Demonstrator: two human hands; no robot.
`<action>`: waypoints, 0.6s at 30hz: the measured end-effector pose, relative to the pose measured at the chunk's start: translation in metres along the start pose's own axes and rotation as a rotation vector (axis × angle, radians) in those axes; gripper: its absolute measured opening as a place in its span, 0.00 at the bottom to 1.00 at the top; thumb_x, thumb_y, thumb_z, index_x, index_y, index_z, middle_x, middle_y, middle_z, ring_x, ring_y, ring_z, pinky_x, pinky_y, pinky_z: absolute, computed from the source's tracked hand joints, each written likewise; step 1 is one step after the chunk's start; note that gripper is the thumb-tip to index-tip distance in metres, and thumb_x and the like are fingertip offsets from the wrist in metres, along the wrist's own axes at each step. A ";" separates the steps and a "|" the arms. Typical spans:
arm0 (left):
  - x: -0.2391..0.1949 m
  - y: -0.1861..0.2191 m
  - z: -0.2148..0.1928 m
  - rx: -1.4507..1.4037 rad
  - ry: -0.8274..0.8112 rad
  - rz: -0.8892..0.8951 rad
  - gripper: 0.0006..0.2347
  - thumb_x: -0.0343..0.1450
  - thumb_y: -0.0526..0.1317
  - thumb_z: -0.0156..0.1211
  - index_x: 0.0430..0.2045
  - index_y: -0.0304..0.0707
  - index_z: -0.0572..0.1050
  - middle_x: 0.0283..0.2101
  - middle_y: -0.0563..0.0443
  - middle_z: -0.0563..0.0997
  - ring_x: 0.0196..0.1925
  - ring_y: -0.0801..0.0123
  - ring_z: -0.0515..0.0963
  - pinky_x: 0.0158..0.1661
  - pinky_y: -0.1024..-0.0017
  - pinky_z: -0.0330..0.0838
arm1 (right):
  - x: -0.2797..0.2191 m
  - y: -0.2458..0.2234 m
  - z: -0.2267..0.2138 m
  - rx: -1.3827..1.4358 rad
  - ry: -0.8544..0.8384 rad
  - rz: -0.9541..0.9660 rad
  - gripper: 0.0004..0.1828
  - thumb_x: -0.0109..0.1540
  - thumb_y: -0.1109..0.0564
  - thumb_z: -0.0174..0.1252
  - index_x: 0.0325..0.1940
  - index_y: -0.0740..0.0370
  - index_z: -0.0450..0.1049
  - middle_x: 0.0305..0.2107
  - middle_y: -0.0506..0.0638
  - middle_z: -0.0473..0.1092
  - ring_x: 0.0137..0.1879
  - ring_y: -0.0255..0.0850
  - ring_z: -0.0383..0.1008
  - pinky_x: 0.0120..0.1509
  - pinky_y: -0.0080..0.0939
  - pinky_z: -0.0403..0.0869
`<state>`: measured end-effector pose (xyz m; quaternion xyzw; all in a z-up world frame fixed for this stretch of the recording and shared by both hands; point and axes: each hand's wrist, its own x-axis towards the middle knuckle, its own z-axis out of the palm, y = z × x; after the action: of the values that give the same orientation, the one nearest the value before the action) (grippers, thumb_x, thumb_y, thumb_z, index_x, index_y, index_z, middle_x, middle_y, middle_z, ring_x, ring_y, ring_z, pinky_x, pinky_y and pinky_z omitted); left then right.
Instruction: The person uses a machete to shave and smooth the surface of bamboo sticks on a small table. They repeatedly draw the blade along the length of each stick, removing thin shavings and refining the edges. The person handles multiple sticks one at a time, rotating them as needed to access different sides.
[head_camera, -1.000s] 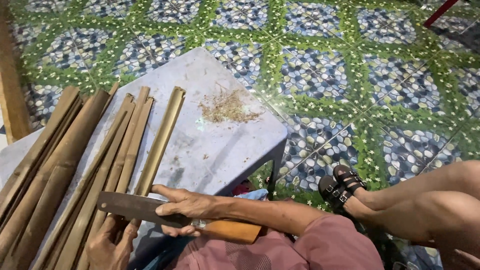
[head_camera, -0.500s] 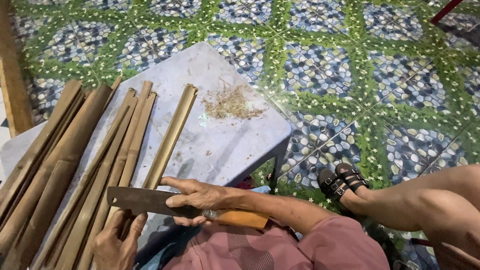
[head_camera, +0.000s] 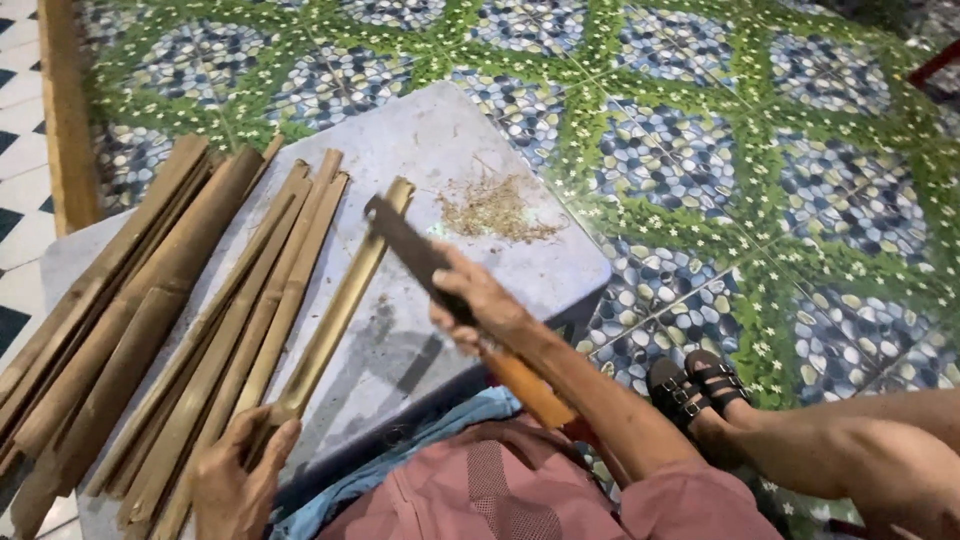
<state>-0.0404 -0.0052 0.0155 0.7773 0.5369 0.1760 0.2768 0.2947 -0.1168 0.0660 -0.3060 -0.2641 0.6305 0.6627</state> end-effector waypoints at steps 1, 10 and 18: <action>-0.001 0.006 0.000 0.002 0.003 -0.005 0.14 0.68 0.47 0.69 0.41 0.38 0.83 0.24 0.47 0.80 0.28 0.67 0.79 0.37 0.68 0.70 | 0.002 0.010 0.002 0.002 -0.004 0.004 0.32 0.74 0.56 0.45 0.80 0.54 0.43 0.18 0.47 0.71 0.13 0.31 0.67 0.10 0.24 0.68; -0.007 0.033 0.000 -0.125 -0.066 -0.127 0.16 0.67 0.47 0.67 0.46 0.41 0.83 0.44 0.48 0.89 0.49 0.65 0.87 0.53 0.69 0.77 | -0.003 0.077 0.029 0.057 -0.269 0.314 0.38 0.74 0.58 0.41 0.84 0.52 0.29 0.22 0.54 0.67 0.16 0.34 0.64 0.14 0.30 0.65; -0.006 0.049 -0.007 -0.144 -0.090 -0.128 0.19 0.65 0.45 0.69 0.49 0.42 0.82 0.48 0.45 0.88 0.52 0.64 0.86 0.57 0.68 0.78 | 0.008 0.085 0.049 0.122 -0.176 0.318 0.46 0.74 0.57 0.43 0.83 0.48 0.16 0.24 0.52 0.69 0.17 0.33 0.66 0.15 0.31 0.69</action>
<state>-0.0104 -0.0223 0.0518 0.7265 0.5586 0.1607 0.3664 0.2018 -0.1038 0.0361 -0.2467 -0.2308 0.7663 0.5465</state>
